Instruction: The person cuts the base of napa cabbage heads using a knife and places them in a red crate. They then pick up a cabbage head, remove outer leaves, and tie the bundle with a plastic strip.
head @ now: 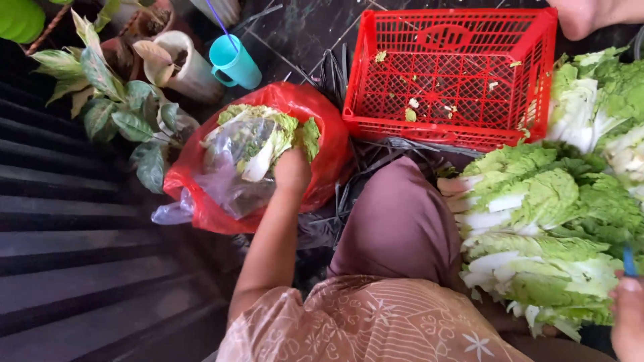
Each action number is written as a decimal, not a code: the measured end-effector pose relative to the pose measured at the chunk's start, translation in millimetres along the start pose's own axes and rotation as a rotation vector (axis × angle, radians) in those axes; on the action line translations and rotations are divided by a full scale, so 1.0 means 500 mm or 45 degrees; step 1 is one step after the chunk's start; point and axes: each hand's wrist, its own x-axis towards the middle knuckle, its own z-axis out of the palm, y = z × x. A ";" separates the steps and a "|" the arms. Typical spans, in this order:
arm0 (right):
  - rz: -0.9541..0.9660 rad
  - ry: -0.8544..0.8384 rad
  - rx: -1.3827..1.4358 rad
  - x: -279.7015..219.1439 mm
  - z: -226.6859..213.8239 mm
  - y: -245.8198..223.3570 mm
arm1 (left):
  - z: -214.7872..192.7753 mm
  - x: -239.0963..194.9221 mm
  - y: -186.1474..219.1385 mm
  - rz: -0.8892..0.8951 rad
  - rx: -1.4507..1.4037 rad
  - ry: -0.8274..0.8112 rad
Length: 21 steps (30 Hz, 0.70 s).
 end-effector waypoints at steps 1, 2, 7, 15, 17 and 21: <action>-0.002 0.001 -0.005 -0.019 0.005 -0.090 | 0.034 0.021 -0.006 0.000 -0.006 -0.002; -0.119 0.015 -0.028 -0.053 0.009 -0.187 | 0.068 0.041 -0.010 -0.045 0.019 -0.005; -0.152 0.055 -0.078 -0.134 0.016 -0.388 | 0.071 0.060 0.049 -0.077 0.069 -0.135; 0.093 0.147 -0.383 -0.200 -0.007 -0.445 | 0.082 0.050 -0.016 -0.263 0.293 0.460; 0.063 0.160 -0.373 -0.216 -0.006 -0.475 | -0.049 0.013 -0.028 -0.237 0.204 0.505; -0.069 0.114 -0.386 -0.187 0.012 -0.465 | -0.303 -0.102 -0.012 0.029 -0.633 0.724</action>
